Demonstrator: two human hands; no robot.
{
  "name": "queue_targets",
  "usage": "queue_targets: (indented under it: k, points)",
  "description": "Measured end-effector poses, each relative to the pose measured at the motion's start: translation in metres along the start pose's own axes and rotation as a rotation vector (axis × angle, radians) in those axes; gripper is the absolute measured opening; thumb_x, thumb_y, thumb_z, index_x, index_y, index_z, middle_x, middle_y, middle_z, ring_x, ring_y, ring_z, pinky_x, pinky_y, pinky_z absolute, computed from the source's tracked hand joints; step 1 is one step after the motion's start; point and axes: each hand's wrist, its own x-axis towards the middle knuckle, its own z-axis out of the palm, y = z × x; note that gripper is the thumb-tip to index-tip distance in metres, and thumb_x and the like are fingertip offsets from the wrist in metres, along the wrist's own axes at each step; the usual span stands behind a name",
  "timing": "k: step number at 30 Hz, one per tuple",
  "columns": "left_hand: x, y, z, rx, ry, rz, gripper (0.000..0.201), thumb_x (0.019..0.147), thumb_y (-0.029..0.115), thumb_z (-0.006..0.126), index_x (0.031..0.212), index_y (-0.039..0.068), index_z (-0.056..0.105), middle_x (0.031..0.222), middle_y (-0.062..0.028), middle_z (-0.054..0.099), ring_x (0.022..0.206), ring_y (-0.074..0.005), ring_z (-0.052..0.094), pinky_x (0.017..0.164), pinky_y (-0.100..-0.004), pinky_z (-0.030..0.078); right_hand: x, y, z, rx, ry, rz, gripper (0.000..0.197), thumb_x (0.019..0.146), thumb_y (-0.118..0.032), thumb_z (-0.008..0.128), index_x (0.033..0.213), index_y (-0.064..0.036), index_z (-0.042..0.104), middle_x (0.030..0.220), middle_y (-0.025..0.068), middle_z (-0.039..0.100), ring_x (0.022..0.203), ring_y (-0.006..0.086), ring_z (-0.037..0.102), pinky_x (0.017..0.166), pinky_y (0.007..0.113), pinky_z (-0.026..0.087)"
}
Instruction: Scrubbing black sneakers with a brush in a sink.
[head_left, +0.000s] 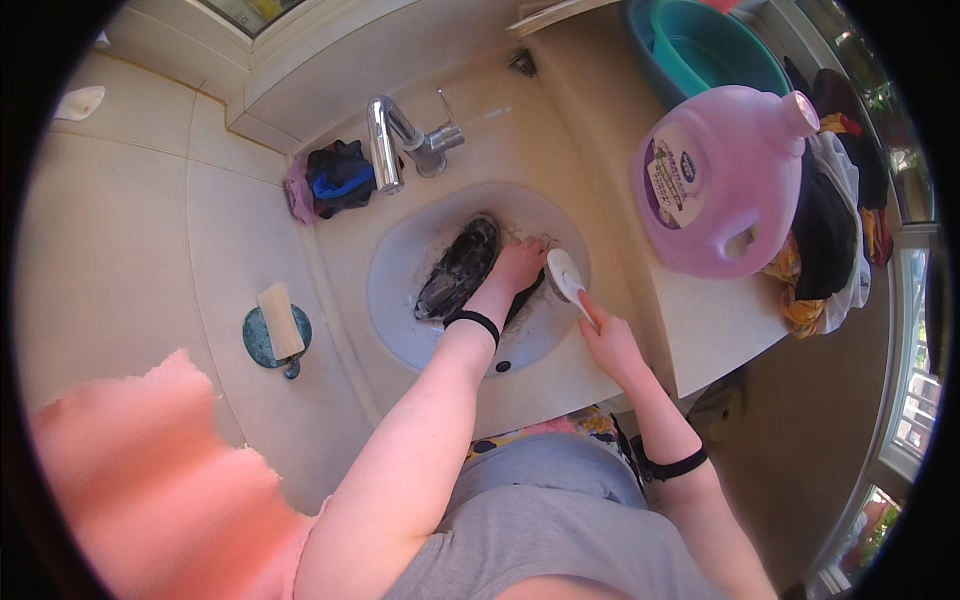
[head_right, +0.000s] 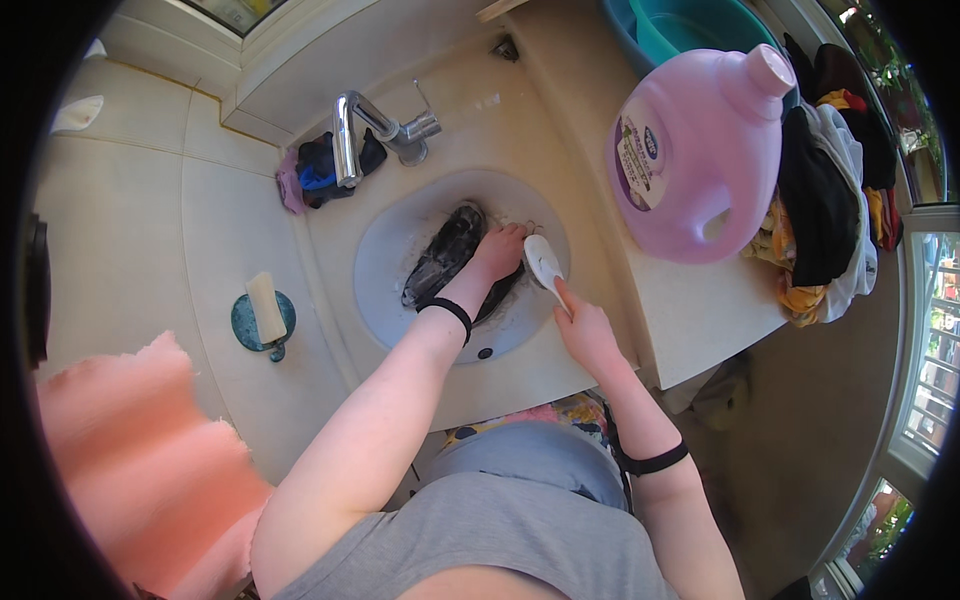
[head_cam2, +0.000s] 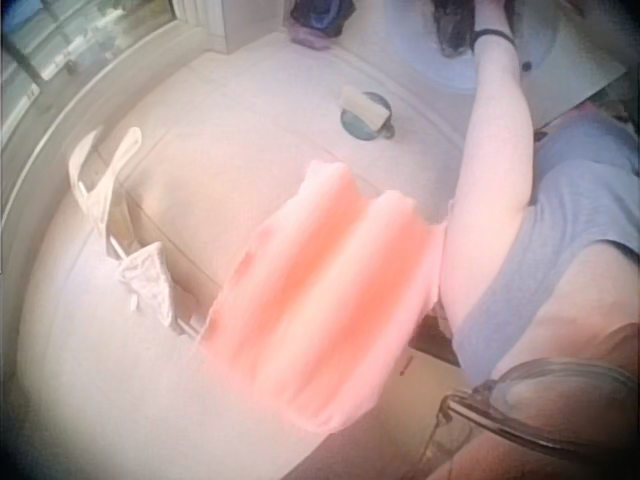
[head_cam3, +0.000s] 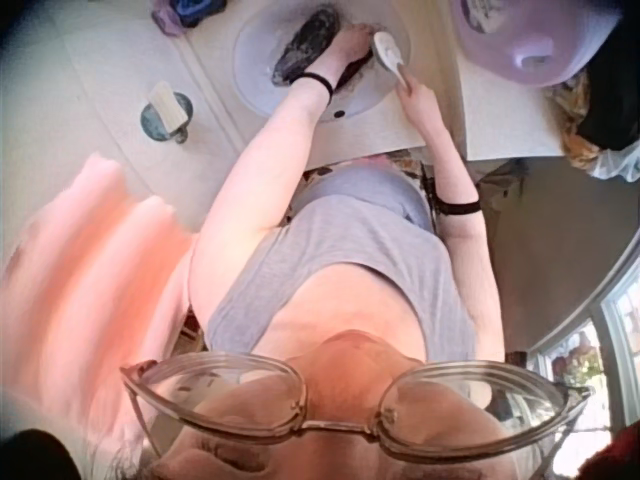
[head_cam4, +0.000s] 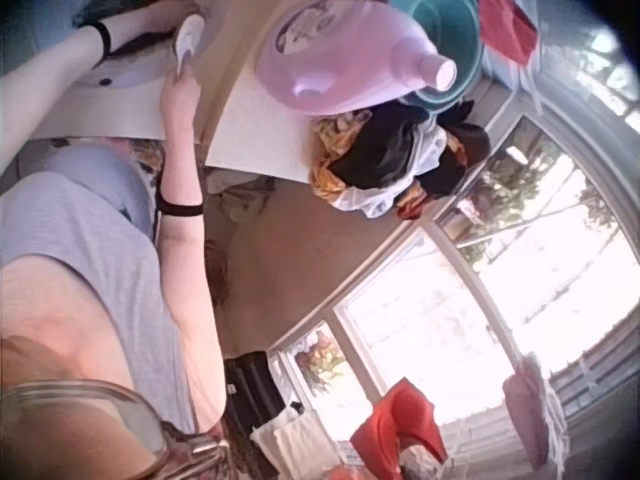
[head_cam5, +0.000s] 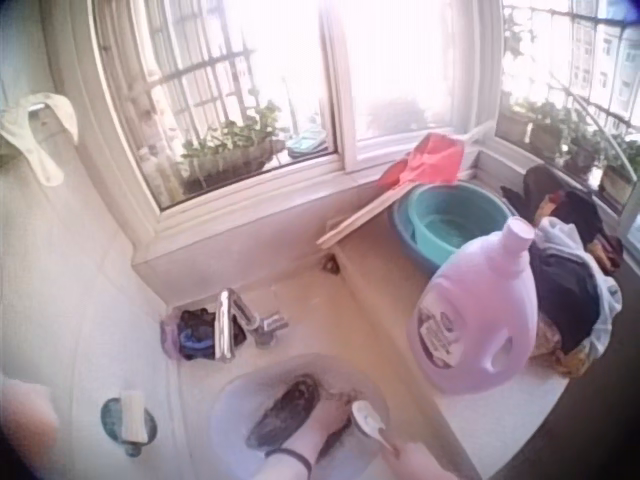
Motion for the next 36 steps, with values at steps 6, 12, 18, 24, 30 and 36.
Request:
queue_targets:
  k: [6, 12, 18, 24, 30, 36]
  points:
    - [-0.037, -0.030, 0.035, 0.203, 0.006, 0.187, 0.033, 0.083, 0.017, 0.043, 0.115, 0.015, 0.051, 0.131, -0.0063, 0.037, 0.123, -0.0222, 0.035, 0.091, -0.0362, 0.040, 0.016, -0.004, 0.001, 0.080, 0.076, -0.205, 0.045, 0.080, -0.018, 0.049, 0.124, -0.0123, 0.046, 0.074, 0.0227, 0.058, 0.069, 0.0347, 0.058, 0.065, 0.038, 0.044]
    - [-0.033, -0.021, 0.022, 0.306, -0.116, 0.137, 0.028, 0.081, 0.016, 0.044, 0.106, 0.017, 0.057, 0.122, -0.0035, 0.049, 0.118, -0.0222, 0.040, 0.089, -0.0363, 0.041, 0.015, -0.027, -0.003, 0.044, -0.069, -0.068, 0.044, 0.081, -0.019, 0.049, 0.125, -0.0123, 0.045, 0.072, 0.0225, 0.057, 0.069, 0.0328, 0.057, 0.066, 0.038, 0.043]
    - [-0.026, -0.032, -0.003, 0.147, -0.176, 0.247, 0.037, 0.080, 0.013, 0.046, 0.117, 0.015, 0.048, 0.122, -0.0054, 0.048, 0.113, -0.0285, 0.045, 0.088, -0.0395, 0.043, 0.015, 0.003, 0.002, 0.069, -0.023, -0.091, 0.044, 0.081, -0.020, 0.048, 0.125, -0.0127, 0.046, 0.068, 0.0219, 0.055, 0.065, 0.0328, 0.057, 0.064, 0.038, 0.042]
    - [-0.033, -0.043, 0.047, 0.354, -0.052, 0.084, 0.033, 0.073, 0.026, 0.057, 0.103, 0.012, 0.059, 0.105, -0.0053, 0.057, 0.103, -0.0223, 0.051, 0.081, -0.0361, 0.041, 0.023, -0.018, 0.005, 0.053, -0.116, -0.180, 0.046, 0.081, -0.020, 0.047, 0.126, -0.0137, 0.044, 0.065, 0.0204, 0.054, 0.062, 0.0302, 0.056, 0.062, 0.037, 0.042]
    - [-0.031, -0.026, -0.002, 0.213, 0.170, -0.084, 0.024, 0.073, 0.022, 0.054, 0.088, 0.005, 0.062, 0.107, -0.0102, 0.053, 0.103, -0.0264, 0.049, 0.081, -0.0364, 0.042, 0.032, -0.018, -0.014, 0.068, -0.125, -0.121, 0.045, 0.082, -0.020, 0.047, 0.126, -0.0146, 0.044, 0.064, 0.0194, 0.054, 0.057, 0.0270, 0.054, 0.058, 0.037, 0.042]
    - [-0.066, -0.038, -0.064, -0.188, 0.294, -0.536, 0.023, 0.075, 0.019, 0.052, 0.092, 0.003, 0.050, 0.093, -0.0181, 0.057, 0.090, -0.0344, 0.055, 0.073, -0.0446, 0.044, 0.051, -0.023, -0.005, 0.175, -0.054, -0.248, 0.045, 0.082, -0.020, 0.048, 0.126, -0.0151, 0.044, 0.065, 0.0181, 0.055, 0.057, 0.0263, 0.054, 0.058, 0.035, 0.042]
